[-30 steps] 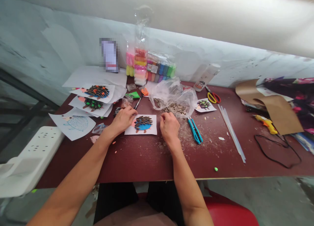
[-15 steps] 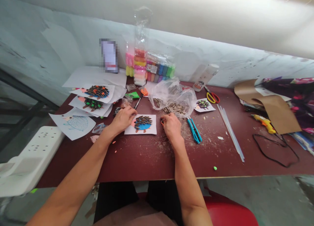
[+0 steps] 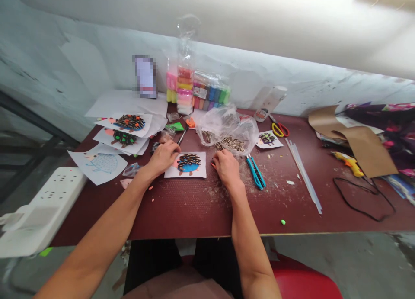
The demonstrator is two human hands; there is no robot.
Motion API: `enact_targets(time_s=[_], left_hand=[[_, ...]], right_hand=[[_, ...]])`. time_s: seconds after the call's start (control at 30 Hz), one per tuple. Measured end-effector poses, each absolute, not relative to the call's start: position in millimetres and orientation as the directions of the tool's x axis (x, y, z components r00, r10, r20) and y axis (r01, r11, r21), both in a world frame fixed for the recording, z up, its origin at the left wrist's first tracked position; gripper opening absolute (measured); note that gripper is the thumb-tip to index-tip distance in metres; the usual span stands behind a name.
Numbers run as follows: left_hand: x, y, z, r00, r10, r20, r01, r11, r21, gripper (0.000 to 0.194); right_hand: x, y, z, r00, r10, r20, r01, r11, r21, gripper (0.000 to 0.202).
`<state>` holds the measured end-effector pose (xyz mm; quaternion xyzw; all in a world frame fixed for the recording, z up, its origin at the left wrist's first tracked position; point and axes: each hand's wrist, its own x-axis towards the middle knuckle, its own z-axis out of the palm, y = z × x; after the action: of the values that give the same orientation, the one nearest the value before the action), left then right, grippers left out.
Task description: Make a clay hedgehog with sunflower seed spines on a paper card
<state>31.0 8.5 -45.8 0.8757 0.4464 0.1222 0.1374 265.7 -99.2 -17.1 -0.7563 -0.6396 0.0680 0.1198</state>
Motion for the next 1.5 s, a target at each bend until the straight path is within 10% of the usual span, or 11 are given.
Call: enact_targets(time_s=[0.4,1.5], left_hand=[[35.7,12.4,-42.7,0.619,0.784,0.033,0.764,-0.612,0.207,0.027],[41.1,17.4,-46.3,0.577,0.815,0.048,0.783,-0.569,0.253,0.029]], right_hand=[[243.5,-99.6,-31.4,0.105,0.963,0.246,0.757,0.083,-0.649,0.017],[213.4,-106.2,-34.0,0.078,0.982,0.17,0.881,0.012,-0.473,0.014]])
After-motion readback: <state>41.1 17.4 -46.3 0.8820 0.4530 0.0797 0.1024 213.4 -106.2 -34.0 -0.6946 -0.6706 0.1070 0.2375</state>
